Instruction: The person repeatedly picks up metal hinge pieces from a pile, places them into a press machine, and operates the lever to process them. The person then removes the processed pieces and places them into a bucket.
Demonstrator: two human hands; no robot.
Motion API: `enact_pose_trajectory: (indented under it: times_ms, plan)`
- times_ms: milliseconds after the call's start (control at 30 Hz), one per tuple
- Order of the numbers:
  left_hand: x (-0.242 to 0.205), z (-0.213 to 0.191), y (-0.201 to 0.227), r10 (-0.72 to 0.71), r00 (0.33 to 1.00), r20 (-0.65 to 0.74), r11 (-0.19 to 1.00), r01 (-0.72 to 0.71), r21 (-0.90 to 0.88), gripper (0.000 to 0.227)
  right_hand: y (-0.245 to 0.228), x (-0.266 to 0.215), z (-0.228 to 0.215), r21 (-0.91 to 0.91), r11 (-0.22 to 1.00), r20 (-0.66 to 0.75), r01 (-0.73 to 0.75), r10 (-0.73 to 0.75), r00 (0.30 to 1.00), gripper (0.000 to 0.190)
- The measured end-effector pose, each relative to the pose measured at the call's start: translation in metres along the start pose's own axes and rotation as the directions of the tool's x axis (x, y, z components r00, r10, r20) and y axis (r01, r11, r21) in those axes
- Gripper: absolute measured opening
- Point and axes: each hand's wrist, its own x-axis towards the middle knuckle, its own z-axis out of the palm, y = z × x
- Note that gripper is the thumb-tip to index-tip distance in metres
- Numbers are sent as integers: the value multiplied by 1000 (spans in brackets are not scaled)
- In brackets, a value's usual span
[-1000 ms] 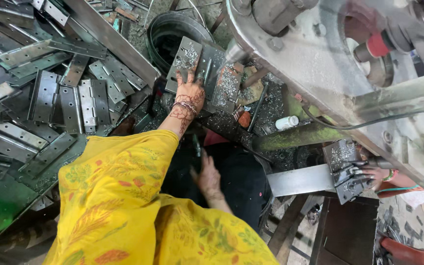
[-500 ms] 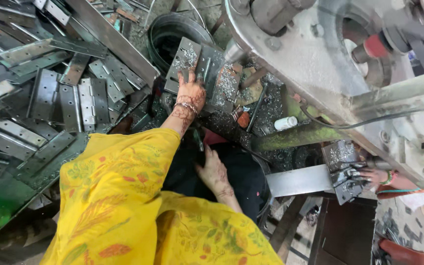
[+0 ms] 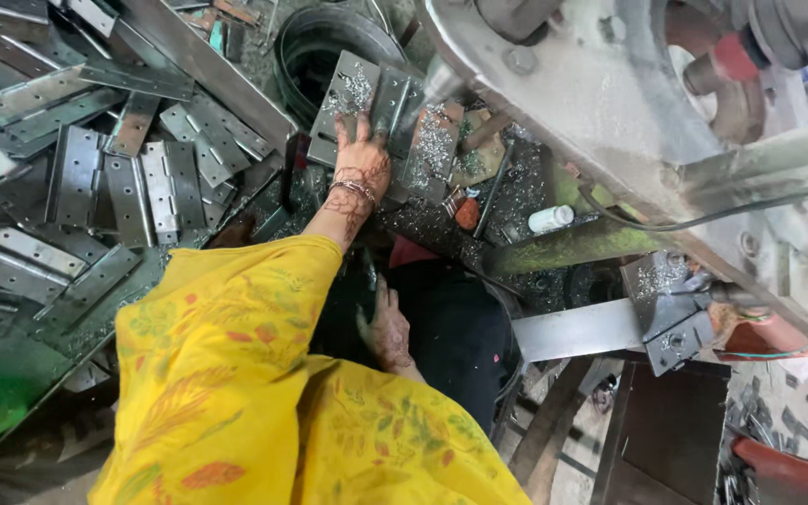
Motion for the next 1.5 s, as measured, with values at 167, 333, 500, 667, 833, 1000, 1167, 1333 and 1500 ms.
enact_pose_trajectory:
  times_ms: [167,333,500,667,833,1000,1167,1333,1500]
  plan:
    - [-17,6,0,-22,993,-115,996,12,-85,51,-23,5,-38,-33,999,41,11,-9,999,85]
    - [0,22,-2,-76,986,-151,997,73,-28,58,-42,14,-104,-82,996,169,43,-29,985,85]
    - [19,13,-5,-93,991,-98,994,86,-67,52,-48,21,-104,-169,985,183,19,13,983,83]
    - [25,15,-2,-93,993,-66,991,86,-107,47,-25,-2,-29,-76,997,46,-31,35,998,84]
    - [21,15,-4,-52,981,-185,998,43,-52,54,8,-1,13,-3,999,14,37,-37,999,84]
    - [-8,-14,-8,-47,969,-243,998,33,-61,44,22,10,3,38,974,-103,221,-216,971,83]
    - [-64,-53,-44,-92,981,-173,979,57,-195,41,21,21,-52,219,953,55,208,-225,973,81]
    - [-139,-34,-116,-225,890,-397,923,65,-378,37,12,13,-95,562,825,256,57,-239,937,82]
    - [-274,45,-197,-542,812,-217,812,440,-384,34,-3,2,-97,608,794,270,-3,-203,941,82]
